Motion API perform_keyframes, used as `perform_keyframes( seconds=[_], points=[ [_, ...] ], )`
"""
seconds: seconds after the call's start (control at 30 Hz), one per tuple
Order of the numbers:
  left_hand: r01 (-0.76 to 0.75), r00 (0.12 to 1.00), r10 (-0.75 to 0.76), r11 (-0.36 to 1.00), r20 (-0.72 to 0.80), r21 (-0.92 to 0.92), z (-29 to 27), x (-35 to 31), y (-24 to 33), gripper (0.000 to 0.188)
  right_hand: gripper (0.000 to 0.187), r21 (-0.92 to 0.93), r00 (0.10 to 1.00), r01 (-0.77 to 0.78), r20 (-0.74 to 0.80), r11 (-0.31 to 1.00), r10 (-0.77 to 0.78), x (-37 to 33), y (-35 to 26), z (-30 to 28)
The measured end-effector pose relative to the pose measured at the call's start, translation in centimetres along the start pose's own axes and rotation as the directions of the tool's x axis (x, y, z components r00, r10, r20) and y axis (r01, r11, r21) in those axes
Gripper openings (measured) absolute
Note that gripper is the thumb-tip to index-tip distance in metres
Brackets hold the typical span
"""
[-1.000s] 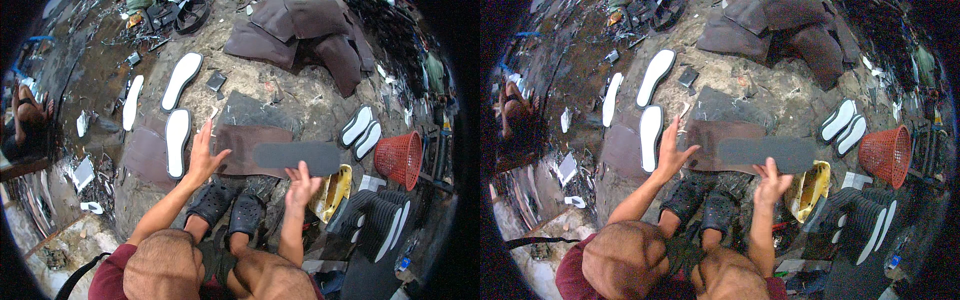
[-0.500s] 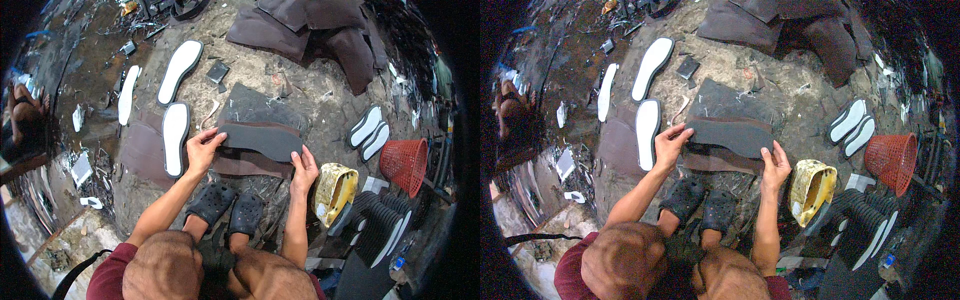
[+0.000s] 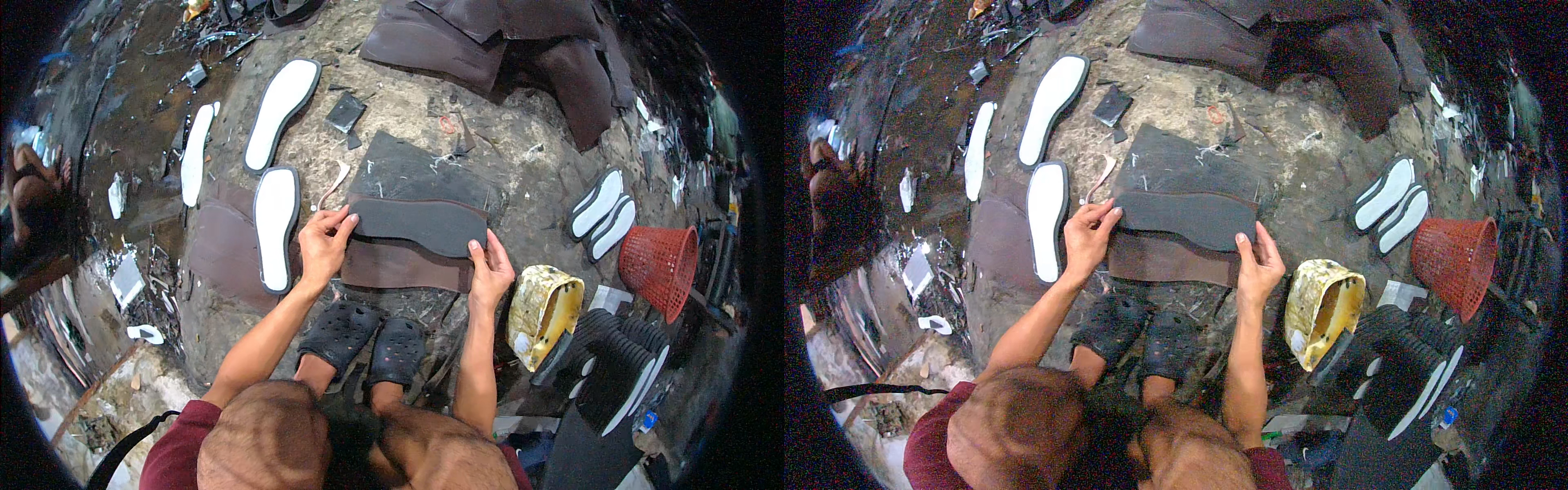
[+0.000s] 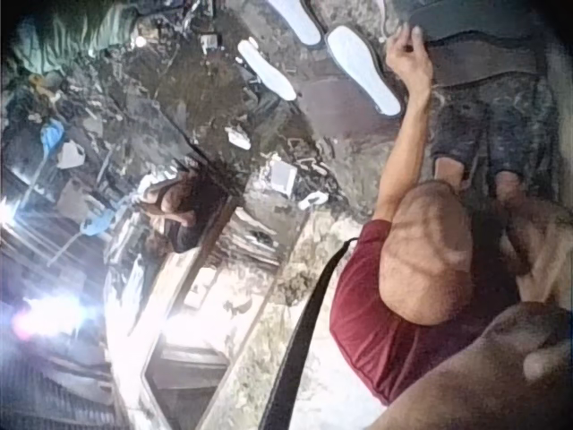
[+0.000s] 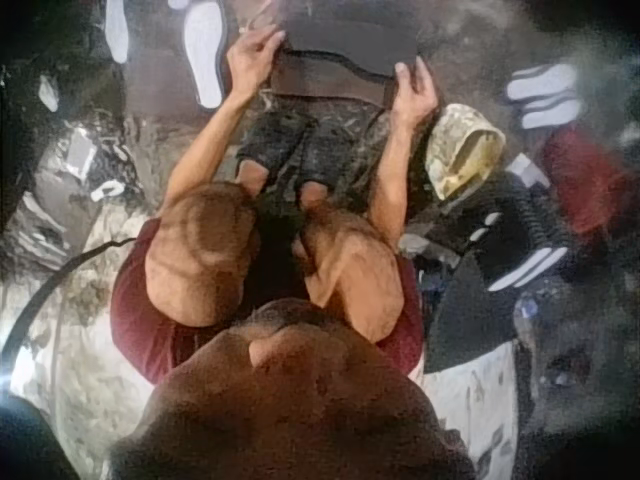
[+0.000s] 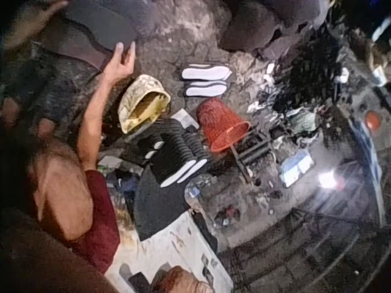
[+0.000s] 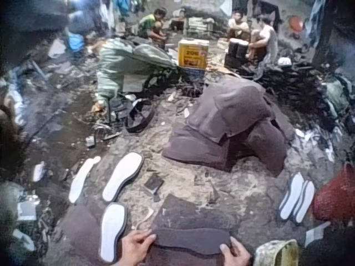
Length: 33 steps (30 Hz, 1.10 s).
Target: The person sits on the ground and repeatedly picks up, flips, and places down brown shoe insoles. They handle the insoles one at a time, turning them over to show different sides, and occasionally move them between piles on the floor.
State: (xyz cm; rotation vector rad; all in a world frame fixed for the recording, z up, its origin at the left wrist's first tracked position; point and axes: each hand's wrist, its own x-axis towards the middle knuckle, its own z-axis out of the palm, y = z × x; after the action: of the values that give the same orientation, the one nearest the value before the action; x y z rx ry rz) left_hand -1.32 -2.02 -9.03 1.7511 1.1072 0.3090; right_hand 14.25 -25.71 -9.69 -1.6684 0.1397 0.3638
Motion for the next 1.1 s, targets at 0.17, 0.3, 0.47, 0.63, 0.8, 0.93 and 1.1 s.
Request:
perform_keyframes(
  seconds=[0.17,0.3,0.47,0.63,0.8,0.93,1.1],
  points=[
    [-0.023,0.999,0.024,0.999,-0.035,0.035,-0.1,0.1,0.7,0.031,0.044,0.014,1.0,0.007,-0.028,1.0,-0.007,0.2,0.1,0.2],
    [-0.082,0.995,0.084,0.996,-0.048,0.038,-0.1,0.1,-0.1,0.03,0.043,-0.064,0.999,-0.03,-0.036,0.998,0.027,0.2,-0.6,0.6],
    [-0.186,0.981,0.173,0.963,0.084,0.196,-0.5,0.6,2.0,0.032,0.049,-0.222,0.999,-0.05,-0.012,0.974,0.049,0.9,-1.9,0.1],
    [-0.742,0.666,0.587,0.584,0.461,0.328,0.6,2.7,2.3,0.046,0.052,-0.876,0.899,0.23,0.025,0.424,-0.436,-0.8,-4.5,1.1],
    [-0.72,0.676,0.447,0.57,0.586,0.396,0.3,3.4,5.1,0.039,0.035,-0.522,0.932,0.316,0.014,0.792,-0.362,-5.7,-2.6,2.4],
    [-0.714,0.662,0.43,0.61,0.614,0.343,-1.7,4.8,6.1,0.042,0.039,-0.093,0.952,-0.173,0.239,0.98,0.191,-10.5,-2.8,5.2],
    [-0.684,0.49,0.445,0.729,0.749,0.014,-4.8,-2.8,13.4,0.049,0.079,0.375,0.912,-0.409,0.147,0.832,0.382,-13.3,-10.5,6.9]
  ],
)
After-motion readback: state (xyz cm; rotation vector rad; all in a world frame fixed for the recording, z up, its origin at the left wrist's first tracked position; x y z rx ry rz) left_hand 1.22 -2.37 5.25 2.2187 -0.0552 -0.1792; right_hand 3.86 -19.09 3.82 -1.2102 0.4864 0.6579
